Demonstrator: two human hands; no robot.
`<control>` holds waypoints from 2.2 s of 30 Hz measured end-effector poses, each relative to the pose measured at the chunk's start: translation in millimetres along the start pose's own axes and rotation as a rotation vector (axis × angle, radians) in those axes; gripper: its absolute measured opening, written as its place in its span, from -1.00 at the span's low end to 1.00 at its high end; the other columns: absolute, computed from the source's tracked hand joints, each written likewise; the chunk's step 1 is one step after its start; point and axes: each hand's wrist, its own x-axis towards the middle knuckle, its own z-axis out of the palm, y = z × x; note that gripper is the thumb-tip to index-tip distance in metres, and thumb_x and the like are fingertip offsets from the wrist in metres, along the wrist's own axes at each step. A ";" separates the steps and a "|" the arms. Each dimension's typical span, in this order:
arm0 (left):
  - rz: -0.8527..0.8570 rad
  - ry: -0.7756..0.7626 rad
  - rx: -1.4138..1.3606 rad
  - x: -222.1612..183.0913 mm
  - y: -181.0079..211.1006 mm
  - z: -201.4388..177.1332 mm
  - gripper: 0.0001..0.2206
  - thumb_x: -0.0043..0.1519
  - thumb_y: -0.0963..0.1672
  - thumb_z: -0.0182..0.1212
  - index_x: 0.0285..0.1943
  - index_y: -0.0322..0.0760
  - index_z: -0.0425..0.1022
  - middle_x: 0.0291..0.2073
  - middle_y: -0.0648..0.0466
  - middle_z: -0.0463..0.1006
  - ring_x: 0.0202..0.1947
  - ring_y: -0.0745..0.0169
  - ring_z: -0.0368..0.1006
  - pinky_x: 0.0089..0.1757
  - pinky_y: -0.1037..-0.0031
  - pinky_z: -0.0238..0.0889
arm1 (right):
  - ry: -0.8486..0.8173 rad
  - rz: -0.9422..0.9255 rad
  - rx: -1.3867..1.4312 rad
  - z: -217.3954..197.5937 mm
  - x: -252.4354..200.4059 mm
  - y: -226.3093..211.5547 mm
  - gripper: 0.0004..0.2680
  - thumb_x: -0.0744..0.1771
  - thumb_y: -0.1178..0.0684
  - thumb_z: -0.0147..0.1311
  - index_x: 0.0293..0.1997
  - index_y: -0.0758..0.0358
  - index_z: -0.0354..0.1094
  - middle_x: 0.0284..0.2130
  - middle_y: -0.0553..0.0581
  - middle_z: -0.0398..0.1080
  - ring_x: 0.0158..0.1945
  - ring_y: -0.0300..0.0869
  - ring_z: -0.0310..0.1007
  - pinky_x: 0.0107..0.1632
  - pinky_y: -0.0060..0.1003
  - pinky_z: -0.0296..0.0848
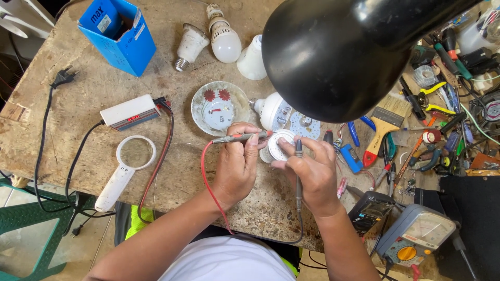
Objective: Testing and marking individual LED chips on a circuit board using a multimeter and a marker.
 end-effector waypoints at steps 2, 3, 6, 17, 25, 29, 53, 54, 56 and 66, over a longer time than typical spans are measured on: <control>0.000 -0.001 0.004 -0.3 -1.8 -1.2 -0.83 0.45 -0.17 -0.21 0.04 -0.47 0.18 -0.08 -0.21 0.36 0.01 -0.23 0.56 -0.08 0.27 0.57 | 0.071 0.061 0.103 8.3 -11.0 14.0 -0.85 0.31 -0.08 0.24 -0.27 0.05 0.35 -0.17 0.09 0.61 0.04 0.02 0.48 0.08 -0.10 0.33; -0.006 0.000 0.007 -1.6 -3.1 -1.2 -0.83 0.45 -0.17 -0.21 0.04 -0.47 0.18 -0.08 -0.21 0.35 0.02 -0.23 0.56 -0.07 0.26 0.57 | 0.136 0.123 0.208 12.3 -17.7 20.9 -0.85 0.33 -0.05 0.24 -0.22 0.10 0.35 -0.15 0.19 0.58 0.03 0.07 0.47 0.09 -0.08 0.36; 0.029 -0.026 0.078 0.3 -1.7 -5.6 -0.86 0.45 -0.20 -0.23 0.02 -0.45 0.19 -0.12 -0.17 0.36 -0.06 -0.16 0.57 -0.11 0.22 0.61 | 0.207 0.288 0.326 -5.4 -4.4 28.6 -0.84 0.48 -0.04 -0.23 -0.04 0.13 0.26 -0.17 0.15 0.52 -0.03 -0.04 0.47 0.07 -0.16 0.36; 0.052 -0.059 0.195 0.7 2.8 -9.2 -0.86 0.44 -0.18 -0.17 0.02 -0.44 0.24 -0.14 -0.14 0.39 -0.11 -0.10 0.57 -0.14 0.30 0.58 | 0.204 0.529 0.648 -10.1 29.0 23.2 -0.85 0.41 0.20 -0.01 0.08 0.42 0.29 -0.13 0.28 0.46 0.01 0.01 0.51 0.18 -0.05 0.46; 0.083 -0.049 0.249 0.0 -0.5 -6.4 -0.87 0.43 -0.19 -0.13 -0.01 -0.45 0.28 -0.19 -0.14 0.38 -0.16 -0.11 0.53 -0.19 0.31 0.56 | 0.136 0.656 0.518 7.1 -10.2 42.2 -0.88 0.39 0.16 0.12 -0.03 0.37 0.49 -0.13 0.27 0.57 0.07 -0.06 0.53 0.21 -0.04 0.45; 0.099 -0.034 0.257 0.1 -1.0 -5.7 -0.87 0.43 -0.20 -0.11 -0.02 -0.45 0.30 -0.19 -0.14 0.40 -0.18 -0.09 0.51 -0.17 0.30 0.52 | 0.082 0.718 0.544 10.3 -20.1 41.6 -0.84 0.40 0.13 0.05 -0.04 0.39 0.53 -0.12 0.31 0.57 0.09 0.00 0.53 0.23 0.01 0.42; 0.182 -0.079 0.353 -2.0 -4.4 -6.8 -0.91 0.41 -0.21 -0.05 -0.01 -0.41 0.31 -0.16 -0.09 0.43 -0.07 -0.10 0.48 -0.02 0.23 0.38 | -0.005 0.644 0.474 0.5 4.1 26.3 -0.85 0.37 0.14 0.14 -0.04 0.40 0.54 -0.16 0.33 0.57 0.03 0.07 0.56 0.17 0.04 0.43; 0.195 -0.084 0.356 -2.2 -5.4 -6.4 -0.90 0.40 -0.21 -0.04 -0.01 -0.41 0.31 -0.16 -0.09 0.43 -0.07 -0.12 0.48 -0.01 0.21 0.37 | 0.000 0.644 0.481 0.2 5.2 25.4 -0.85 0.37 0.14 0.14 -0.04 0.40 0.54 -0.16 0.32 0.57 0.03 0.06 0.56 0.17 0.03 0.44; 0.198 -0.082 0.357 -2.5 -5.3 -5.8 -0.91 0.40 -0.21 -0.04 -0.01 -0.40 0.31 -0.16 -0.09 0.43 -0.07 -0.12 0.48 -0.01 0.21 0.37 | -0.001 0.643 0.482 -1.0 6.3 25.7 -0.85 0.37 0.14 0.14 -0.04 0.40 0.54 -0.16 0.32 0.57 0.03 0.06 0.56 0.16 0.03 0.44; 0.209 -0.053 0.335 -4.8 -6.0 -5.2 -0.90 0.42 -0.20 -0.06 -0.02 -0.40 0.31 -0.18 -0.09 0.43 -0.08 -0.12 0.49 -0.01 0.22 0.36 | 0.016 0.578 0.506 -3.5 17.2 21.3 -0.85 0.38 0.16 0.11 -0.04 0.43 0.53 -0.16 0.34 0.56 0.02 0.10 0.56 0.16 0.06 0.44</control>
